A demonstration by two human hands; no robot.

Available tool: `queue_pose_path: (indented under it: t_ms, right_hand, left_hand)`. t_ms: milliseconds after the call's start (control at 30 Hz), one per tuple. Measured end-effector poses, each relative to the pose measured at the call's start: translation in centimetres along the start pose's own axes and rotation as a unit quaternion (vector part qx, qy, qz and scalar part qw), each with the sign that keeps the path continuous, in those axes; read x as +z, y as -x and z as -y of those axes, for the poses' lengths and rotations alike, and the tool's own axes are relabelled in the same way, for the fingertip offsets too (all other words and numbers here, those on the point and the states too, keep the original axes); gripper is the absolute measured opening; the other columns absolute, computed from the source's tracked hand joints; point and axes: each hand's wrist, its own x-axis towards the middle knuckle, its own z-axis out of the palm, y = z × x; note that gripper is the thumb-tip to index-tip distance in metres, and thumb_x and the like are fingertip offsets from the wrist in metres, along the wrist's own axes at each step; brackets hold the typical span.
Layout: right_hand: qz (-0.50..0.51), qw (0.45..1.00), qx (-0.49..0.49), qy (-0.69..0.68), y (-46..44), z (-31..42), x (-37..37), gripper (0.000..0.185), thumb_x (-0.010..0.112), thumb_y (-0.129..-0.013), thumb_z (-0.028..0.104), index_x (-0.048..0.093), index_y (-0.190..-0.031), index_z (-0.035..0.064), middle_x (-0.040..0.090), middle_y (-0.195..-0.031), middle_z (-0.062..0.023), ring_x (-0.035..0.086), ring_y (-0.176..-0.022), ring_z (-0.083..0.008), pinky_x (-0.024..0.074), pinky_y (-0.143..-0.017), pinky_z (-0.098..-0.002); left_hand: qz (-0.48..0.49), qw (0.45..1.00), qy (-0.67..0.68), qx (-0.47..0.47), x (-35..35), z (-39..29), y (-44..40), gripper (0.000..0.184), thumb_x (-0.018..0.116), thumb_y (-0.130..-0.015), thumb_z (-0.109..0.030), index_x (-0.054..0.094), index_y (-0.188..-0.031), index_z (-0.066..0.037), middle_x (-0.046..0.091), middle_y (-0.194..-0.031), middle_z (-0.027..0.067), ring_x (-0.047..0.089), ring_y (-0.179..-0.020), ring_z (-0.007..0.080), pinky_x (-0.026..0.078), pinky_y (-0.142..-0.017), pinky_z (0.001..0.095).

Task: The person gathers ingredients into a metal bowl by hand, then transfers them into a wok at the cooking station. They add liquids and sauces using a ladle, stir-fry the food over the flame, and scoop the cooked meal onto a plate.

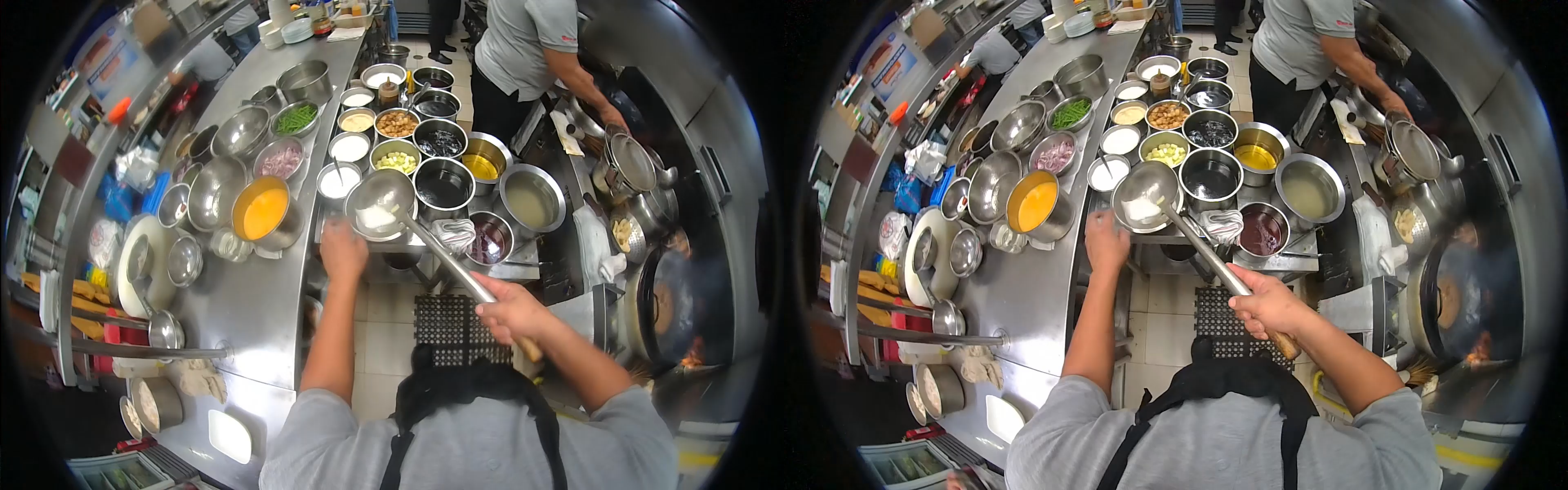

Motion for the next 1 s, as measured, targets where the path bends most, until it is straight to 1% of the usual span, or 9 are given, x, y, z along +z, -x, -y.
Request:
queue_pose_path:
  t_ms: [33, 100, 200, 600, 700, 767, 900, 933, 1000]
  right_hand:
    - [-0.003, 1.0, -0.004, 0.001, 0.4, 0.1, 0.1, 0.069, 0.053, -0.089, 0.002, 0.027, -0.149, 0.0231, 0.045, -0.065, -0.0001, 0.039, -0.044, -0.0096, 0.0339, -0.039, -0.0262]
    - [-0.002, 1.0, -0.011, 0.001, 1.7, 0.5, 0.4, 0.069, 0.053, -0.089, 0.002, 0.026, -0.149, 0.0234, 0.045, -0.066, -0.0002, 0.039, -0.044, -0.0094, 0.0339, -0.039, -0.026]
    - [-0.003, 1.0, -0.025, -0.007, 3.9, 0.9, 0.2, 0.069, 0.054, -0.089, 0.003, 0.026, -0.149, 0.0236, 0.044, -0.066, -0.0006, 0.039, -0.044, -0.0091, 0.0339, -0.039, -0.0258]
    - [0.007, 0.974, -0.062, -0.219, 15.4, -6.9, -10.1, 0.074, 0.057, -0.09, 0.008, 0.018, -0.151, 0.0242, 0.044, -0.068, -0.0016, 0.036, -0.045, -0.0072, 0.0297, -0.04, -0.0235]
    - [0.001, 0.948, -0.099, -0.302, 20.0, -10.7, -14.2, 0.073, 0.055, -0.09, 0.008, 0.019, -0.151, 0.0247, 0.043, -0.068, -0.0012, 0.035, -0.045, -0.007, 0.0295, -0.04, -0.0238]
    - [-0.045, 0.941, -0.117, -0.313, 24.0, -12.4, -16.6, 0.071, 0.054, -0.091, 0.007, 0.021, -0.151, 0.0237, 0.041, -0.066, -0.0006, 0.033, -0.044, -0.0067, 0.0283, -0.04, -0.0234]
    - [-0.109, 0.887, -0.204, -0.4, 31.4, -16.6, -21.7, 0.068, 0.049, -0.093, 0.006, 0.019, -0.151, 0.0217, 0.042, -0.066, -0.0005, 0.035, -0.042, -0.0066, 0.0302, -0.036, -0.0223]
    - [-0.143, 0.87, -0.221, -0.417, 33.0, -17.5, -23.1, 0.067, 0.049, -0.092, 0.006, 0.021, -0.151, 0.0227, 0.042, -0.066, -0.0007, 0.035, -0.042, -0.0066, 0.0296, -0.036, -0.0222]
    - [-0.184, 0.829, -0.249, -0.466, 35.2, -19.6, -26.3, 0.065, 0.047, -0.091, 0.006, 0.025, -0.149, 0.0252, 0.042, -0.065, -0.0011, 0.035, -0.042, -0.0073, 0.0284, -0.036, -0.0224]
  left_hand:
    - [0.001, 1.0, -0.002, 0.007, -1.1, -1.0, -0.9, 0.044, 0.061, -0.078, -0.013, 0.054, -0.121, -0.004, 0.063, -0.1, 0.0242, 0.06, -0.097, 0.0415, 0.048, -0.085, 0.048]
    - [0.28, 0.959, -0.01, -0.035, -2.6, -3.0, -2.6, 0.061, 0.064, -0.072, -0.012, 0.049, -0.131, -0.013, 0.064, -0.105, 0.0218, 0.062, -0.098, 0.0382, 0.048, -0.087, 0.0466]
    - [0.357, 0.932, -0.047, -0.024, -2.9, -5.0, -5.0, 0.063, 0.063, -0.071, -0.012, 0.049, -0.133, -0.019, 0.064, -0.107, 0.0217, 0.062, -0.102, 0.0355, 0.049, -0.087, 0.0456]
    - [0.41, 0.868, -0.123, 0.25, -1.9, -22.7, -5.9, 0.048, 0.06, -0.072, -0.009, 0.061, -0.12, -0.018, 0.068, -0.1, 0.0168, 0.064, -0.096, 0.0342, 0.051, -0.082, 0.0438]
    - [0.372, 0.868, 0.026, 0.329, -2.7, -31.1, -3.6, 0.06, 0.064, -0.069, -0.011, 0.056, -0.129, -0.017, 0.067, -0.084, 0.02, 0.066, -0.085, 0.0344, 0.051, -0.078, 0.0428]
    - [0.428, 0.843, 0.142, 0.292, -4.1, -37.3, -1.8, 0.062, 0.065, -0.067, -0.011, 0.056, -0.129, -0.015, 0.064, -0.073, 0.0192, 0.066, -0.073, 0.0327, 0.051, -0.071, 0.0403]
    - [0.496, 0.772, 0.257, 0.302, -0.7, -45.1, 2.4, 0.059, 0.062, -0.071, -0.008, 0.057, -0.129, -0.016, 0.053, -0.058, 0.0074, 0.049, -0.051, 0.0152, 0.045, -0.057, 0.029]
    - [0.529, 0.75, 0.291, 0.271, 1.3, -46.4, 3.7, 0.059, 0.063, -0.073, -0.007, 0.057, -0.13, -0.016, 0.052, -0.059, 0.0028, 0.046, -0.054, 0.0087, 0.042, -0.056, 0.0264]
    - [0.559, 0.705, 0.349, 0.262, 5.0, -49.3, 6.5, 0.059, 0.064, -0.073, -0.006, 0.056, -0.131, -0.014, 0.054, -0.062, 0.0011, 0.047, -0.057, 0.0079, 0.042, -0.057, 0.0256]
